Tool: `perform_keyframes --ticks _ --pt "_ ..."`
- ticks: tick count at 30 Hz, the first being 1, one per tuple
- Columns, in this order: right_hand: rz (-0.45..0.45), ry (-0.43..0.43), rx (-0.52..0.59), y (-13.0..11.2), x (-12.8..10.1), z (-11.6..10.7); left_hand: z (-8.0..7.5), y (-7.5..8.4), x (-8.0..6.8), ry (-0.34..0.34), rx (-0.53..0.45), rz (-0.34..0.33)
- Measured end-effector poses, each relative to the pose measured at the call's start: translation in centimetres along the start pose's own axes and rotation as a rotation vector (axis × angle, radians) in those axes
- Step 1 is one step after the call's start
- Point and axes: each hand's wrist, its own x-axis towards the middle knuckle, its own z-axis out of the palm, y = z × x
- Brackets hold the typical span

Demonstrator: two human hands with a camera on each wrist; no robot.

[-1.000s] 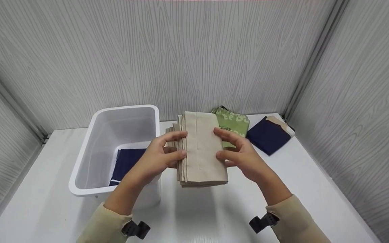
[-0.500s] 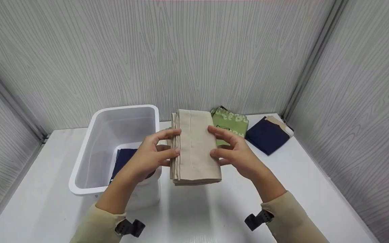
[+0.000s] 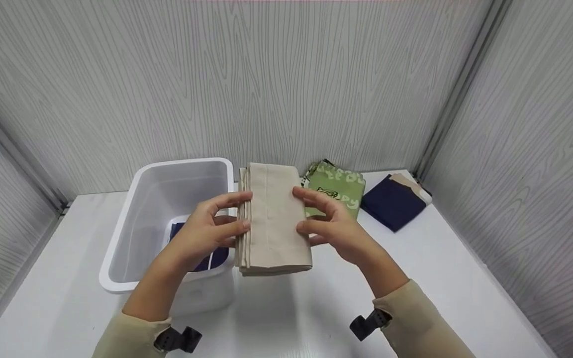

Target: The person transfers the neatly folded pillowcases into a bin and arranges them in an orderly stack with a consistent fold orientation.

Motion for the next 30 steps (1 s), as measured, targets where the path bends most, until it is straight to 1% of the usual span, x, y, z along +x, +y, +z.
perform_keyframes --ticks 10,15,22,30 --pt "-0.014 -0.024 0.009 -0.1 0.6 0.8 -1.0 0.1 -0.8 0.022 0.008 -0.016" --pt "-0.017 -0.031 0.019 -0.1 0.9 1.1 -1.5 0.0 -0.9 0.021 0.017 -0.010" --pt "-0.019 -0.036 0.029 -0.3 1.3 1.6 -2.0 0.4 -1.1 0.022 0.033 0.003" --pt "-0.027 -0.050 0.041 -0.1 1.7 2.1 -2.6 0.2 -1.5 0.040 0.045 -0.011"
